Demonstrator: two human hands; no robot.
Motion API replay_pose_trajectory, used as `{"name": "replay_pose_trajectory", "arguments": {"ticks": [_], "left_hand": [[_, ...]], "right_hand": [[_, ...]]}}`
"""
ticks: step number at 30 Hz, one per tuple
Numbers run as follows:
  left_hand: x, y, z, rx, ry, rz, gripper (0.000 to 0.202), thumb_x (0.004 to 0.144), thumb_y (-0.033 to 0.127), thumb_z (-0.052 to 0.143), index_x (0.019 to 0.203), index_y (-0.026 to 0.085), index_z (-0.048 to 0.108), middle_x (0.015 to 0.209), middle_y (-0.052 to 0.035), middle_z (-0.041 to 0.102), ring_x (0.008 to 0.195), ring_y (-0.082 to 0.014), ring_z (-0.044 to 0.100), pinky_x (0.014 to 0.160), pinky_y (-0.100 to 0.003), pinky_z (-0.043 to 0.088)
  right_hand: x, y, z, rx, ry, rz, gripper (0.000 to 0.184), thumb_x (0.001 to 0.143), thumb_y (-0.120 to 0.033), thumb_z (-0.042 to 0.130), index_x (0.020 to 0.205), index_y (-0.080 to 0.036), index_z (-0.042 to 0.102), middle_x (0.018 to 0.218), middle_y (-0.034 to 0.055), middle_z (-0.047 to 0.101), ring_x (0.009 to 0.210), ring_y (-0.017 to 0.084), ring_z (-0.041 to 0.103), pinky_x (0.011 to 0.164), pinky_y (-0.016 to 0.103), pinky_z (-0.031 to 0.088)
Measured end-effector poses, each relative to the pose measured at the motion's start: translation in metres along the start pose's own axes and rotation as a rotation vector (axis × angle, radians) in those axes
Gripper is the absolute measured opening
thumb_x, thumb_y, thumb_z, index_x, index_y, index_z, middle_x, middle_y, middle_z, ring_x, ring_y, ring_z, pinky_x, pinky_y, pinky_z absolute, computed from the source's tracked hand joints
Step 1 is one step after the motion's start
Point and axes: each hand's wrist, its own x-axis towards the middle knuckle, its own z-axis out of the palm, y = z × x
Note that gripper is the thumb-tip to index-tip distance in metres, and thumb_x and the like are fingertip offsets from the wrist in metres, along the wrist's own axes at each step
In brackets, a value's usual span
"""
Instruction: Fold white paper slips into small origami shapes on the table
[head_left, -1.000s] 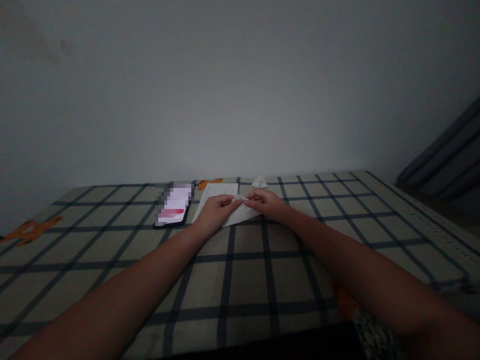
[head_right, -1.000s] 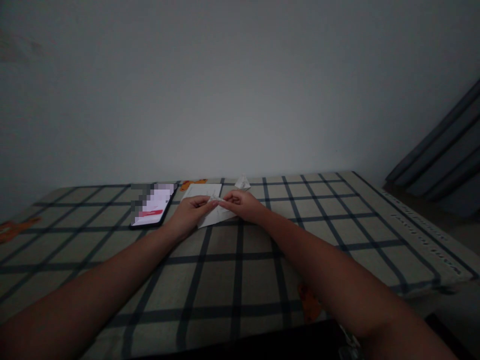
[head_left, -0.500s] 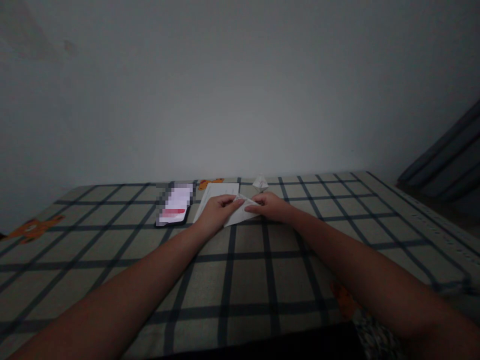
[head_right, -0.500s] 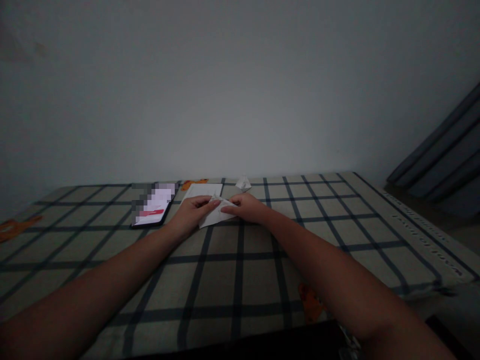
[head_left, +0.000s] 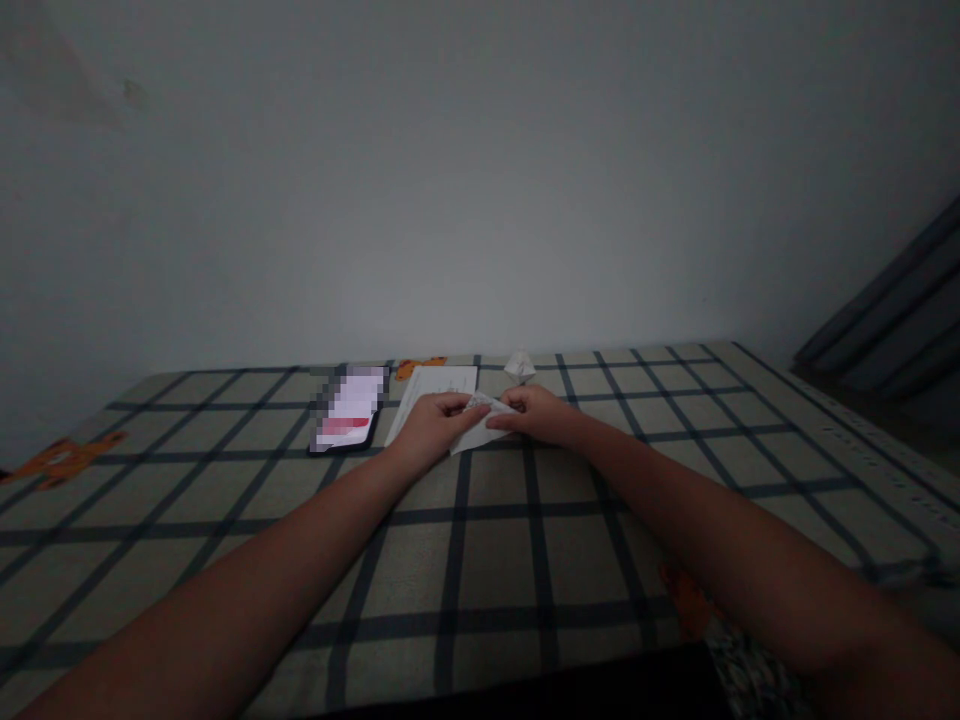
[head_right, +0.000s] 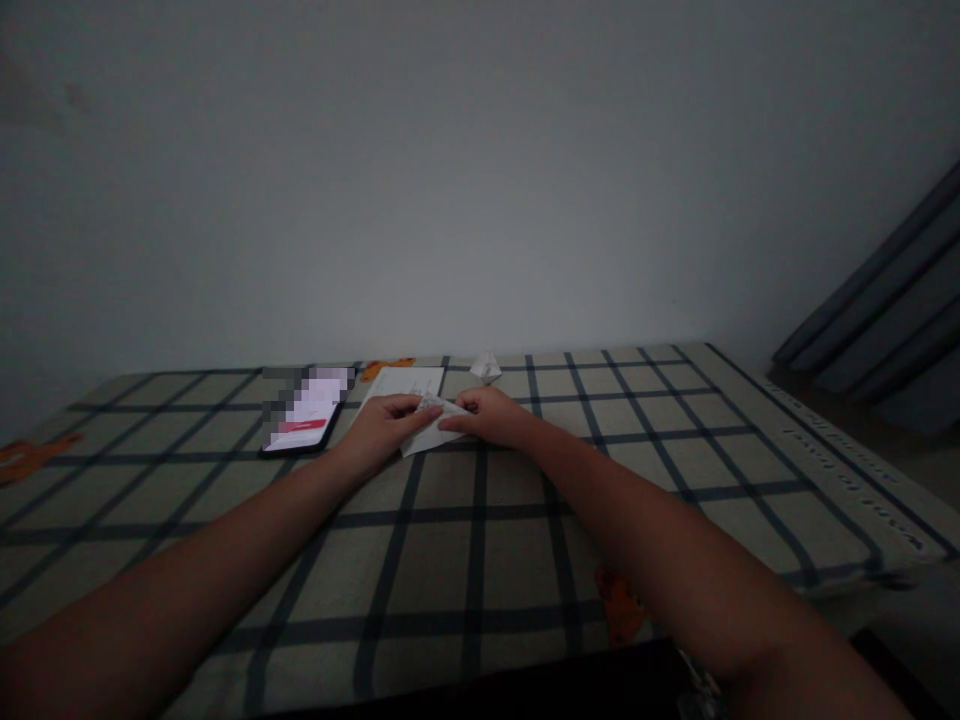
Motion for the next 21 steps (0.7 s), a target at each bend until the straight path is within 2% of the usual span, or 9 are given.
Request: {"name": "replay_pose_trajectory", "arguments": {"ticks": [3, 8, 11, 14, 21], "left_hand": [[-0.0004, 0.0025, -0.0014, 0.056, 0.000, 0.005, 0.039, 0.073, 0.048, 0.054, 0.089, 0.015, 0.067, 0.077, -0.0053, 0.066, 0.066, -0.0156, 0.056, 0.058, -0.025, 0.040], [-0.0007, 0.0038, -0.0021, 0.154, 0.010, 0.012, 0.038, 0.070, 0.049, 0.055, 0.080, 0.015, 0.069, 0.064, -0.0029, 0.063, 0.059, -0.0147, 0.053, 0.052, -0.024, 0.037], [-0.0007, 0.0039, -0.0009, 0.184, -0.001, -0.004, 0.038, 0.068, 0.050, 0.057, 0.076, 0.015, 0.069, 0.058, -0.0018, 0.060, 0.057, -0.0146, 0.052, 0.050, -0.024, 0.036], [-0.0009, 0.0048, -0.0001, 0.174, -0.020, -0.026, 0.038, 0.067, 0.050, 0.057, 0.076, 0.015, 0.069, 0.058, -0.0018, 0.059, 0.057, -0.0148, 0.052, 0.049, -0.024, 0.036], [-0.0038, 0.0083, 0.0027, 0.003, -0.066, -0.068, 0.036, 0.066, 0.048, 0.060, 0.079, 0.016, 0.069, 0.064, -0.0035, 0.064, 0.058, -0.0155, 0.055, 0.051, -0.025, 0.038]], "right_hand": [[0.0001, -0.0012, 0.0006, 0.046, 0.006, -0.021, 0.037, 0.069, -0.050, 0.057, 0.065, -0.014, 0.051, 0.057, -0.0031, 0.045, 0.053, 0.008, 0.040, 0.049, 0.021, 0.027], [0.0015, -0.0013, 0.0028, 0.267, 0.128, -0.021, 0.031, 0.073, -0.044, 0.054, 0.073, -0.013, 0.055, 0.065, -0.0005, 0.052, 0.058, 0.009, 0.045, 0.052, 0.022, 0.033], [0.0020, -0.0007, 0.0032, 0.326, 0.144, -0.056, 0.027, 0.074, -0.039, 0.055, 0.077, -0.013, 0.059, 0.071, 0.0019, 0.057, 0.065, 0.011, 0.051, 0.058, 0.023, 0.038], [0.0014, -0.0012, 0.0033, 0.351, 0.132, -0.064, 0.025, 0.072, -0.036, 0.057, 0.080, -0.012, 0.061, 0.075, 0.0032, 0.060, 0.068, 0.012, 0.053, 0.061, 0.023, 0.039], [-0.0001, -0.0070, 0.0061, 0.429, 0.148, 0.027, 0.023, 0.070, -0.034, 0.058, 0.075, -0.012, 0.058, 0.065, -0.0003, 0.055, 0.057, 0.008, 0.047, 0.052, 0.021, 0.034]]}}
